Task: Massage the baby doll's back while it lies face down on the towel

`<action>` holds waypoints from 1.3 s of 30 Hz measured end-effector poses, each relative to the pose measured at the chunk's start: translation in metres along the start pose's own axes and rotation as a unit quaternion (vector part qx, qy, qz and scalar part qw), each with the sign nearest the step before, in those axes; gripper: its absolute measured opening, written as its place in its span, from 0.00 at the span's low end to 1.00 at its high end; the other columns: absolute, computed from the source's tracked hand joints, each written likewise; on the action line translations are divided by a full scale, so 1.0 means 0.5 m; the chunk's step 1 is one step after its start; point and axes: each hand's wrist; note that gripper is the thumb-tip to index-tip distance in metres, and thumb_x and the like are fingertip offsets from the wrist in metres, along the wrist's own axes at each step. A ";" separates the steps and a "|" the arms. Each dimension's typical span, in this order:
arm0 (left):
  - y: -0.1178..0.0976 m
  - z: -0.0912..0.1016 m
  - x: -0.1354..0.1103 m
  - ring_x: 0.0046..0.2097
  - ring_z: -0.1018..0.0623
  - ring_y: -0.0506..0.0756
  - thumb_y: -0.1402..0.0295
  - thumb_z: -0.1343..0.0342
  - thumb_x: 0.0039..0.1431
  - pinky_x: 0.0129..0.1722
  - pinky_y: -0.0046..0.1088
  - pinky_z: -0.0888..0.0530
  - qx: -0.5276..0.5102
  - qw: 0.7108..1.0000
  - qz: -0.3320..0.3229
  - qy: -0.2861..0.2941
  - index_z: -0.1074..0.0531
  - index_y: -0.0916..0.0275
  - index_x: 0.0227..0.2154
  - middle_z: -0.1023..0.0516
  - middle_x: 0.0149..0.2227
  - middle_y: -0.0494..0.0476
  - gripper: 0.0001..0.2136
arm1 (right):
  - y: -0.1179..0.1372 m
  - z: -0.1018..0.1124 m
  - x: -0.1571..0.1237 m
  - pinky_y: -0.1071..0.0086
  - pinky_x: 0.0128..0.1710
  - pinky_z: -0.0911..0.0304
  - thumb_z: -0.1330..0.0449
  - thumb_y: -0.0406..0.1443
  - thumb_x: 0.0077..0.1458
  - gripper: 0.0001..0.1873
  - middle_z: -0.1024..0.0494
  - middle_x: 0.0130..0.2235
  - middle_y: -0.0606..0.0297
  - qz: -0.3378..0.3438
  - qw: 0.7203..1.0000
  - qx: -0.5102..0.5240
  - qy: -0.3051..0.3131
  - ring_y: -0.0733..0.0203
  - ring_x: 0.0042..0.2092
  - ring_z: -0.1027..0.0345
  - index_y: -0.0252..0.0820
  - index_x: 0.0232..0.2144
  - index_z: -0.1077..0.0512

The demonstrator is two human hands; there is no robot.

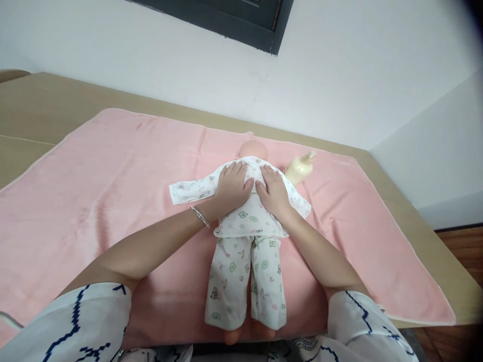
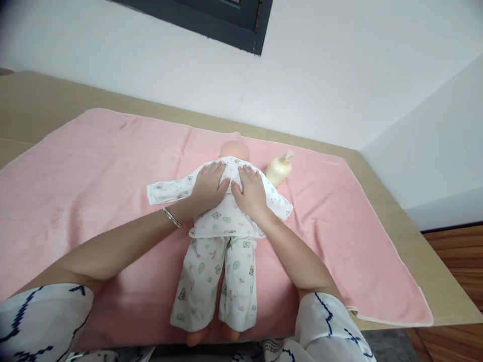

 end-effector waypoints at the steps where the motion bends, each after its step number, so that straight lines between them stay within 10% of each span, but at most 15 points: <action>1: 0.000 0.000 0.000 0.66 0.33 0.67 0.63 0.58 0.68 0.66 0.51 0.38 0.001 1.000 -0.002 0.002 0.35 0.71 0.60 0.30 0.63 0.71 0.24 | 0.001 0.001 0.000 0.46 0.72 0.57 0.53 0.41 0.66 0.30 0.39 0.69 0.48 0.000 1.000 -0.001 0.001 0.47 0.71 0.49 0.33 0.65 0.39; 39: -0.003 -0.001 0.000 0.65 0.33 0.66 0.63 0.57 0.67 0.67 0.49 0.39 -0.003 1.000 0.008 -0.006 0.34 0.71 0.61 0.30 0.63 0.69 0.24 | 0.004 0.006 -0.003 0.47 0.72 0.57 0.56 0.42 0.67 0.32 0.40 0.69 0.45 0.006 1.000 -0.023 0.010 0.44 0.71 0.49 0.28 0.66 0.40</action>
Point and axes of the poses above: each hand's wrist, its own x-axis towards the middle knuckle, its own z-axis out of the back of the hand, y = z × x
